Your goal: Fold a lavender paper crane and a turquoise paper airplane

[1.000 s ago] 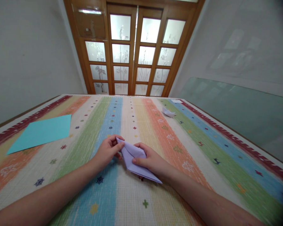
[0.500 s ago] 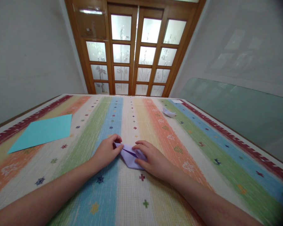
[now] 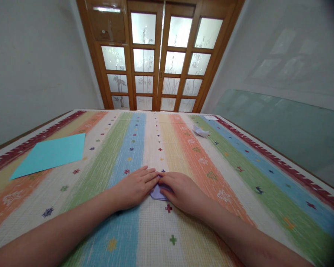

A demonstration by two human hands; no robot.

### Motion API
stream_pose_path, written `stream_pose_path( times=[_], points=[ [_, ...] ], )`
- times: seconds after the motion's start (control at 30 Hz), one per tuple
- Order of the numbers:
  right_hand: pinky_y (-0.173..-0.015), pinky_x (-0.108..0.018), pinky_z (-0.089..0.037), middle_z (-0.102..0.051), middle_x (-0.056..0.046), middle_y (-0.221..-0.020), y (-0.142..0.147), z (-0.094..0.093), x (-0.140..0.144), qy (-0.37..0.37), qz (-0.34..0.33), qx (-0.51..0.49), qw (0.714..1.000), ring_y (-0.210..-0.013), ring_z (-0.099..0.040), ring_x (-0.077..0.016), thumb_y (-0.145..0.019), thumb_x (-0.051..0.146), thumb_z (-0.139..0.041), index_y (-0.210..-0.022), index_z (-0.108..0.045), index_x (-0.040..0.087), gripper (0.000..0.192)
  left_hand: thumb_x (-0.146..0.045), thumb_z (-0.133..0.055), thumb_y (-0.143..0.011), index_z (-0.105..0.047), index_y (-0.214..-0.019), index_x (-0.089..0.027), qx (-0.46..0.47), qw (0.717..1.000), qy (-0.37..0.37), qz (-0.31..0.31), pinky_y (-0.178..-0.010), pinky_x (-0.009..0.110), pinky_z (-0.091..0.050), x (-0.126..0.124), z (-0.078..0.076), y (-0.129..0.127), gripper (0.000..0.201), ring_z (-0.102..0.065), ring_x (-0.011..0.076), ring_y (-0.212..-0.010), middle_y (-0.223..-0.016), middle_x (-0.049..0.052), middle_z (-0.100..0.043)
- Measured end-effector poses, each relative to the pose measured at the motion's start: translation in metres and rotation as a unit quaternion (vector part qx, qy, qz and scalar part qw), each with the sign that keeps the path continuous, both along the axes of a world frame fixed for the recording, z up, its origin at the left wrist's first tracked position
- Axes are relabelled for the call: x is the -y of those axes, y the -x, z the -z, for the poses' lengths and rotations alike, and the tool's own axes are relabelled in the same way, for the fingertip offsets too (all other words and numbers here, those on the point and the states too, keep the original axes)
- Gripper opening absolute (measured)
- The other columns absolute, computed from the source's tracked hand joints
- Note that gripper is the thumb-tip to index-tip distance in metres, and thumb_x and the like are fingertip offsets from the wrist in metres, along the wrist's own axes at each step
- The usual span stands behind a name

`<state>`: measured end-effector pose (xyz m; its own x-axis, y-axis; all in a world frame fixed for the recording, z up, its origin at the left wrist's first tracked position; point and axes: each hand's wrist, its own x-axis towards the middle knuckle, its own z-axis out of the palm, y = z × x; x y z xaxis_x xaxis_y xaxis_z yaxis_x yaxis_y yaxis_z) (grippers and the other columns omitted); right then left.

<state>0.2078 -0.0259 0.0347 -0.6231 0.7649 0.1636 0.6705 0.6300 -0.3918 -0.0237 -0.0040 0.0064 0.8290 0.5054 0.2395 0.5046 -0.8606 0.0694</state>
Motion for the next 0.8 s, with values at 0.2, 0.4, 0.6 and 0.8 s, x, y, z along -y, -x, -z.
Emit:
stream_pose_path(
  times=[0.2, 0.4, 0.6, 0.8],
  points=[
    [-0.085, -0.040, -0.050, -0.074, -0.011, -0.106, -0.0012, -0.0058, 0.0025, 0.003, 0.056, 0.048, 0.997, -0.098, -0.067, -0.0280, -0.086, 0.027, -0.068, -0.106, -0.070, 0.019, 0.021, -0.030, -0.043, -0.103, -0.054, -0.140, -0.012, -0.018, 1.000, 0.017, -0.018, -0.115, 0.044, -0.039, 0.0034, 0.0028, -0.0001, 0.042, -0.051, 0.0274, -0.135, -0.144, 0.016, -0.055],
    [-0.095, -0.045, -0.049, -0.072, -0.012, -0.120, -0.0035, -0.0001, 0.0006, -0.018, 0.043, 0.053, 0.998, -0.108, -0.067, -0.0302, -0.088, 0.031, -0.068, -0.107, -0.075, 0.022, 0.023, -0.031, -0.047, -0.101, -0.058, -0.136, -0.011, 0.009, 0.999, 0.027, -0.025, -0.111, 0.047, -0.043, 0.0049, 0.0012, -0.0026, 0.042, -0.054, 0.0295, -0.132, -0.140, 0.018, -0.059],
    [-0.098, -0.045, -0.048, -0.072, -0.012, -0.121, -0.0015, -0.0009, 0.0013, -0.023, 0.026, 0.086, 0.996, -0.109, -0.066, -0.0301, -0.090, 0.030, -0.066, -0.111, -0.074, 0.021, 0.024, -0.032, -0.045, -0.101, -0.053, -0.141, -0.009, -0.006, 0.999, 0.034, -0.025, -0.114, 0.045, -0.040, 0.0063, -0.0041, -0.0062, 0.046, -0.051, 0.0290, -0.134, -0.143, 0.018, -0.055],
    [-0.095, -0.043, -0.049, -0.073, -0.011, -0.113, 0.0000, -0.0027, 0.0017, -0.025, 0.028, 0.091, 0.995, -0.104, -0.067, -0.0283, -0.090, 0.027, -0.065, -0.102, -0.074, 0.019, 0.017, -0.032, -0.037, -0.104, -0.045, -0.147, -0.013, -0.039, 0.998, 0.052, -0.016, -0.120, 0.042, -0.030, 0.0048, -0.0049, -0.0062, 0.048, -0.042, 0.0250, -0.142, -0.153, 0.014, -0.046]
  ],
)
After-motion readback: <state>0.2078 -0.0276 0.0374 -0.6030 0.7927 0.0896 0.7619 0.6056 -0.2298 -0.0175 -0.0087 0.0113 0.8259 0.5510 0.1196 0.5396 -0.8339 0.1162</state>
